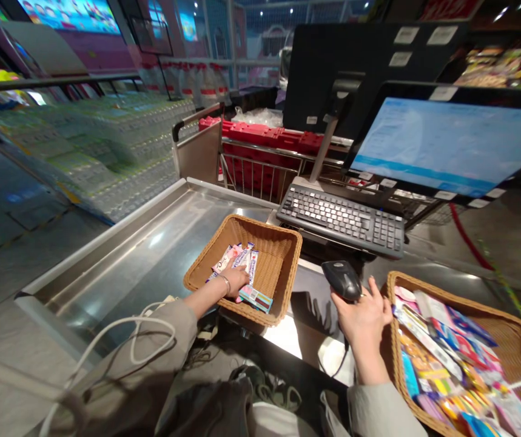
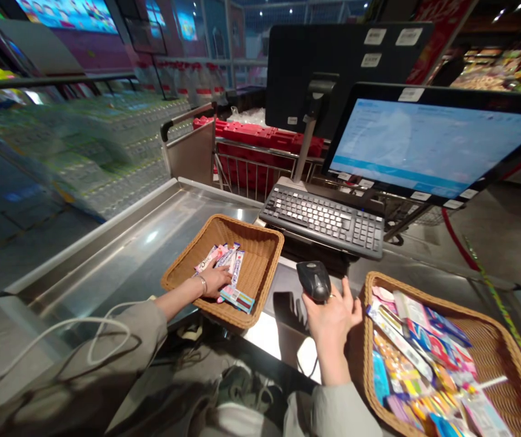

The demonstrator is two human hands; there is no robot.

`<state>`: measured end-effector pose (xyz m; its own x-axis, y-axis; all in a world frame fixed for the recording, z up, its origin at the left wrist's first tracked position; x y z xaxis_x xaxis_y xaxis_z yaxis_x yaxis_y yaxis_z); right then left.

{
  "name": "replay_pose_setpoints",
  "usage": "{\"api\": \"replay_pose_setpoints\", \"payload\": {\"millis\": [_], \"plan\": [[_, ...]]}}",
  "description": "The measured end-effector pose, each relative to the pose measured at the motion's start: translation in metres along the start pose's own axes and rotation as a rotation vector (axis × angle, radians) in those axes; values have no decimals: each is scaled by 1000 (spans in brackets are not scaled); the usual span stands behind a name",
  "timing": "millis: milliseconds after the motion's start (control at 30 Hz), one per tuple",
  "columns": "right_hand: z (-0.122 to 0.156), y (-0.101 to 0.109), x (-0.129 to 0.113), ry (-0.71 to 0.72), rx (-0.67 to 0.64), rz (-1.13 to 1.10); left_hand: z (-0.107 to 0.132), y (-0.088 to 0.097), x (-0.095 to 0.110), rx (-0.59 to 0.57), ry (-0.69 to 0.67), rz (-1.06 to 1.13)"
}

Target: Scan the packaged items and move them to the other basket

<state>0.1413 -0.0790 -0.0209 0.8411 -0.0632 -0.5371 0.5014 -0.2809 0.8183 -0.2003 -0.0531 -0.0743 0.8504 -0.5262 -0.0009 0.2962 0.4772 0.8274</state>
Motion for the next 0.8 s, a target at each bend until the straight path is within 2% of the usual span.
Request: {"api": "replay_pose_setpoints", "payload": {"millis": [400, 800], "plan": [[3, 2, 3, -25, 3, -38, -13, 3, -3, -71, -42, -16], [5, 2, 6, -62, 7, -34, -15, 2, -3, -13, -15, -67]]}}
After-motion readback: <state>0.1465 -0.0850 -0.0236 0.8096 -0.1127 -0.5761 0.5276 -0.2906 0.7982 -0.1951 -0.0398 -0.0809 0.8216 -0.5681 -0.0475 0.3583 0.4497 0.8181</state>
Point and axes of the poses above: each hand's wrist, its own z-axis away from the middle knuckle, its own y-axis out of the back of the hand, x = y × z, the point moved 1 cm from there along -z, towards the middle knuckle, and after that the axes turned 15 degrees about -x, right-handed, at the moved point
